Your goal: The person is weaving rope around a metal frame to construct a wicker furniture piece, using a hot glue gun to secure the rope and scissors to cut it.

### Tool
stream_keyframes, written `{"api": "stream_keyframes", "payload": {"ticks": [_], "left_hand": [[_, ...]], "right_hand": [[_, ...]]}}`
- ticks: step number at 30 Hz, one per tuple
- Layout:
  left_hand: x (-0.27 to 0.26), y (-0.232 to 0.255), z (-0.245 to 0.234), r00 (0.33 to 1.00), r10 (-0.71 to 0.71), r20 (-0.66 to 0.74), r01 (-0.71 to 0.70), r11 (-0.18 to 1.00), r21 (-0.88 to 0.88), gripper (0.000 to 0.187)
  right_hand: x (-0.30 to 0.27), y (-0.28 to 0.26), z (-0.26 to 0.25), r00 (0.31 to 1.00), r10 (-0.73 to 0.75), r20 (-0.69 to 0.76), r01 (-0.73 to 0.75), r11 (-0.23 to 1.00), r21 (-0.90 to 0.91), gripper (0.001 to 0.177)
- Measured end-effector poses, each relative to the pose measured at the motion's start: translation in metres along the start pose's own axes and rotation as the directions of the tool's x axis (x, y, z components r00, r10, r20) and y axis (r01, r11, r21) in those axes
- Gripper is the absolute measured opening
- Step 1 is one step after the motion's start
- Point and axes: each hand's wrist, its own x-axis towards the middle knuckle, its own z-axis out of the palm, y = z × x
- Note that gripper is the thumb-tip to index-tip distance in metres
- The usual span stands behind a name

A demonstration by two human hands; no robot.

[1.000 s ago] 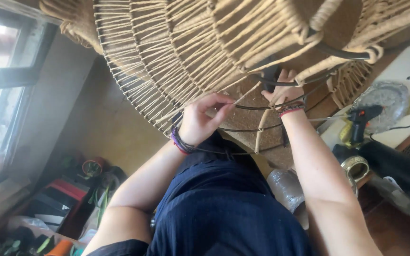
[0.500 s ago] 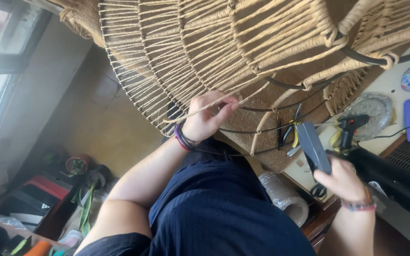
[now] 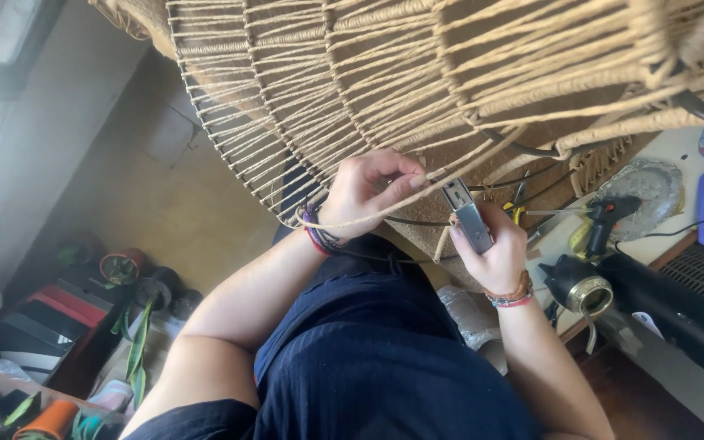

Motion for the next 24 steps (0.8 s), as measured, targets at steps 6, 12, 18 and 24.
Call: {"api": "stream_keyframes", "payload": {"ticks": [6,12,18,24], "left_hand": [[0.001,-0.012,-0.001,0.999,0.042,0.016,-0.041,0.999,-0.018,0.011],[0.007,-0.004,-0.002,0.996,0.091,0.004,-0.091,0.996,-0.002,0.011],[0.008,-0.003,-0.004,0.993,0.113,0.017,-0.114,0.993,0.013,0.009],[0.008,-0.005,-0.002,0.992,0.123,0.014,-0.123,0.992,0.005,0.009]], "right_hand": [[0.011,-0.016,0.001,0.996,-0.086,-0.001,0.086,0.996,-0.021,0.036],[0.016,-0.017,0.004,0.994,-0.105,-0.024,0.104,0.994,-0.037,0.036],[0.025,-0.039,0.002,0.989,-0.138,-0.055,0.137,0.99,-0.011,0.022],[0.022,-0.032,0.003,0.985,-0.163,-0.056,0.162,0.987,-0.016,0.019]]}}
